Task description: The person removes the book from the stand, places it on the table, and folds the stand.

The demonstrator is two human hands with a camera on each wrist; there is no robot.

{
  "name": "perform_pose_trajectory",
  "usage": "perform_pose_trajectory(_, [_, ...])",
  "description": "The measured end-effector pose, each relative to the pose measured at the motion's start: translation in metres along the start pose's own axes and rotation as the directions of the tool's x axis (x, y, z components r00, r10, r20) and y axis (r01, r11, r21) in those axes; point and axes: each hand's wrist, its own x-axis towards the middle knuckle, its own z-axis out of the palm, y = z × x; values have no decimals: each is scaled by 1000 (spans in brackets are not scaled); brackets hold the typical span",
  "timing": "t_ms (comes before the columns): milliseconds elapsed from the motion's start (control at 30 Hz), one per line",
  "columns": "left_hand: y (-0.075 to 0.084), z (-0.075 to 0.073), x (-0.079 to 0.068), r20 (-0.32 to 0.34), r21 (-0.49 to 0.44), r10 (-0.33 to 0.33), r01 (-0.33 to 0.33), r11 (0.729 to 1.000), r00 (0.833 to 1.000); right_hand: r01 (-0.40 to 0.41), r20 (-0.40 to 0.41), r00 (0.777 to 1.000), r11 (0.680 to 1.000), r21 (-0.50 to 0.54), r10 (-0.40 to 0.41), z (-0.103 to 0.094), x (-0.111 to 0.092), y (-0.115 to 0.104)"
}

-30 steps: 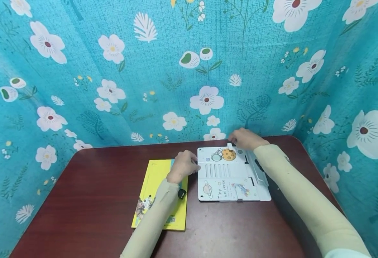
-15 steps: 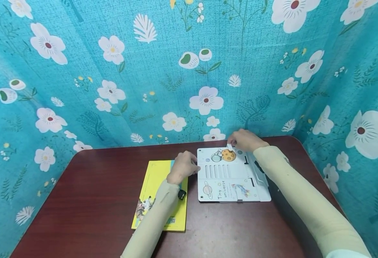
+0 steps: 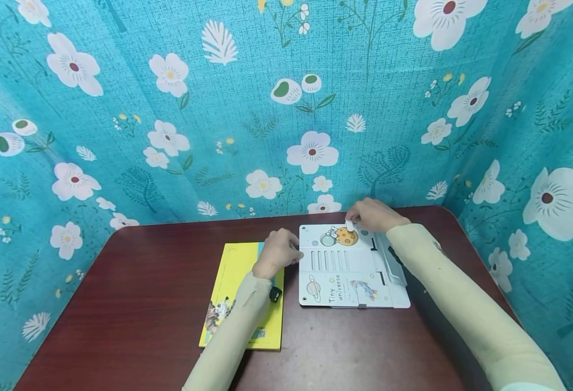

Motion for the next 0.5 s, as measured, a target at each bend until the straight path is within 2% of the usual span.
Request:
perform_pose_trajectory(200, [-1, 0, 1, -11, 21, 7, -7, 1000, 1000, -3, 0, 1000, 1000, 0, 3, 1, 1, 1])
perform_pose_trajectory(500, [-1, 0, 2, -9, 0, 10, -10, 1000, 1000, -31, 2, 1000, 999, -8, 31, 1, 1, -1])
